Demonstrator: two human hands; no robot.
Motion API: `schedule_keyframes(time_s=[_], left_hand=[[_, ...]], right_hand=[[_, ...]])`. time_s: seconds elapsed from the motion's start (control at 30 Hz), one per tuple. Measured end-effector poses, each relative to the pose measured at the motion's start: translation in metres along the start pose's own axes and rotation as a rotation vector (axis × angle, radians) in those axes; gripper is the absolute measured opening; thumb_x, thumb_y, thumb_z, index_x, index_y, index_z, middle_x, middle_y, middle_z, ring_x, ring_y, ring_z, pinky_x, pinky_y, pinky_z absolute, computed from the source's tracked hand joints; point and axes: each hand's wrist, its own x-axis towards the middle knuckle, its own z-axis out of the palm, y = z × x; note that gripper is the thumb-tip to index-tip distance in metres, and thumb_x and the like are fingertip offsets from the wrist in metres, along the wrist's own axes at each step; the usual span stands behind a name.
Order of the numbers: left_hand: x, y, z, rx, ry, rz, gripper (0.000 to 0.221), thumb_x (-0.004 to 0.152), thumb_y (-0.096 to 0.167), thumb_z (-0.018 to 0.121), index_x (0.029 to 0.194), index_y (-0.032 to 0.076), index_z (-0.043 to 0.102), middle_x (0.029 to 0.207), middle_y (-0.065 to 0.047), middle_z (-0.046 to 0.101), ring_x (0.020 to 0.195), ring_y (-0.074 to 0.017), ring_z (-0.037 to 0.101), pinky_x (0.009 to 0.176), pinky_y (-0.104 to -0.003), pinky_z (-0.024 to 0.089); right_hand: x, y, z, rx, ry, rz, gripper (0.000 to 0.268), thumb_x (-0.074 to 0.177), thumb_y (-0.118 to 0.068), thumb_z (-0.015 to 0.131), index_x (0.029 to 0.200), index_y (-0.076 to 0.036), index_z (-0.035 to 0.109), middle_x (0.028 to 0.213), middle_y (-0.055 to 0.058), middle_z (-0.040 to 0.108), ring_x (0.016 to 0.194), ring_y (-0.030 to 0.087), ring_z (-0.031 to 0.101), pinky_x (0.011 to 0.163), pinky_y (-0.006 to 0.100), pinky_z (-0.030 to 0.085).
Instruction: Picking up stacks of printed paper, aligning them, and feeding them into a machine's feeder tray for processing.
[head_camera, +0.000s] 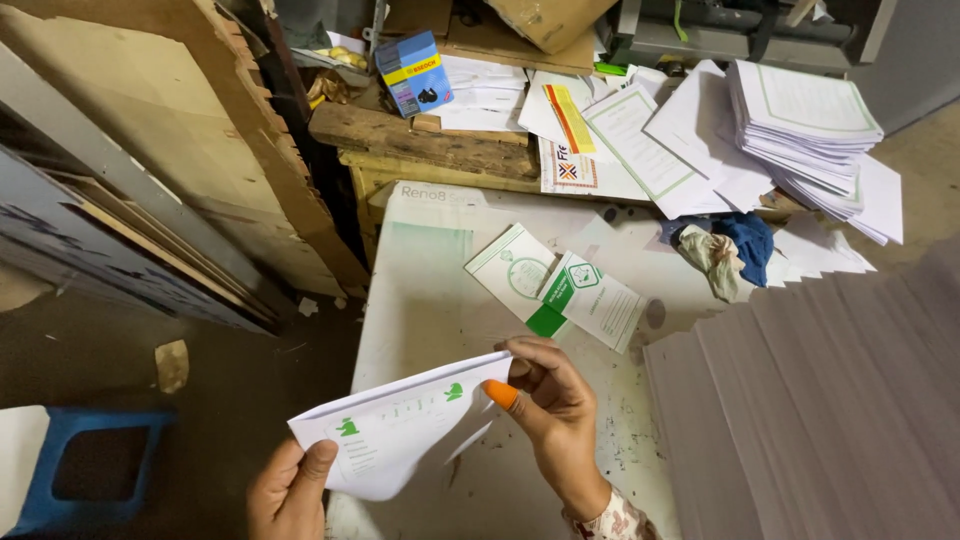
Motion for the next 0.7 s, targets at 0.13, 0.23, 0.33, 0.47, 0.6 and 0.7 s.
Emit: schedule_keyframes(time_s=[0.13, 0.23, 0.33, 0.47, 0.6, 0.7], left_hand=[[0.000, -0.002, 0.001, 0.015, -0.008, 0.085, 0.036, 0.083, 0.013, 0.062, 0.109, -0.011, 0.067, 0.100, -0.024, 0.072, 0.093, -0.0301, 0.067, 0.083, -0.039, 0.055], [0.003, -0.012, -0.004, 0.007, -0.016, 0.109, 0.033, 0.083, 0.012, 0.063, 0.106, -0.011, 0.067, 0.097, -0.022, 0.072, 0.091, -0.0263, 0.065, 0.080, -0.035, 0.053], [0.003, -0.013, -0.004, -0.012, -0.019, 0.109, 0.031, 0.084, 0.012, 0.064, 0.105, -0.010, 0.068, 0.095, -0.021, 0.072, 0.088, -0.0249, 0.064, 0.078, -0.033, 0.051], [-0.001, -0.003, 0.003, -0.048, 0.011, 0.058, 0.035, 0.083, 0.012, 0.062, 0.109, -0.011, 0.066, 0.100, -0.024, 0.071, 0.093, -0.0301, 0.066, 0.082, -0.038, 0.052], [0.003, -0.013, -0.002, -0.084, 0.005, 0.093, 0.033, 0.083, 0.011, 0.063, 0.108, -0.010, 0.065, 0.101, -0.023, 0.070, 0.094, -0.0290, 0.065, 0.086, -0.039, 0.052], [0.001, -0.005, 0.002, -0.123, -0.001, 0.038, 0.034, 0.084, 0.009, 0.061, 0.110, -0.012, 0.064, 0.103, -0.025, 0.070, 0.096, -0.0318, 0.065, 0.088, -0.042, 0.053]], right_hand=[[-0.001, 0.000, 0.001, -0.050, 0.025, -0.103, 0.038, 0.080, 0.010, 0.071, 0.115, -0.004, 0.063, 0.114, 0.012, 0.059, 0.087, 0.018, 0.055, 0.074, 0.028, 0.053], [-0.002, 0.000, 0.001, -0.050, 0.035, -0.103, 0.036, 0.079, 0.010, 0.071, 0.111, -0.005, 0.064, 0.114, 0.012, 0.060, 0.095, 0.020, 0.060, 0.079, 0.028, 0.057], [-0.001, -0.002, 0.003, -0.034, 0.062, -0.083, 0.027, 0.077, 0.010, 0.072, 0.098, -0.006, 0.065, 0.107, 0.011, 0.062, 0.095, 0.020, 0.061, 0.078, 0.030, 0.058], [-0.004, 0.003, -0.003, -0.065, 0.090, -0.052, 0.011, 0.079, 0.004, 0.072, 0.079, -0.006, 0.068, 0.099, 0.010, 0.060, 0.089, 0.020, 0.058, 0.067, 0.028, 0.049], [-0.005, 0.005, -0.006, -0.087, 0.112, -0.053, 0.012, 0.077, 0.004, 0.072, 0.079, -0.007, 0.071, 0.098, 0.009, 0.062, 0.092, 0.019, 0.058, 0.074, 0.029, 0.048], [-0.006, 0.005, -0.005, -0.101, 0.112, -0.095, 0.012, 0.079, 0.004, 0.071, 0.078, -0.008, 0.071, 0.097, 0.010, 0.062, 0.090, 0.019, 0.058, 0.073, 0.028, 0.047]])
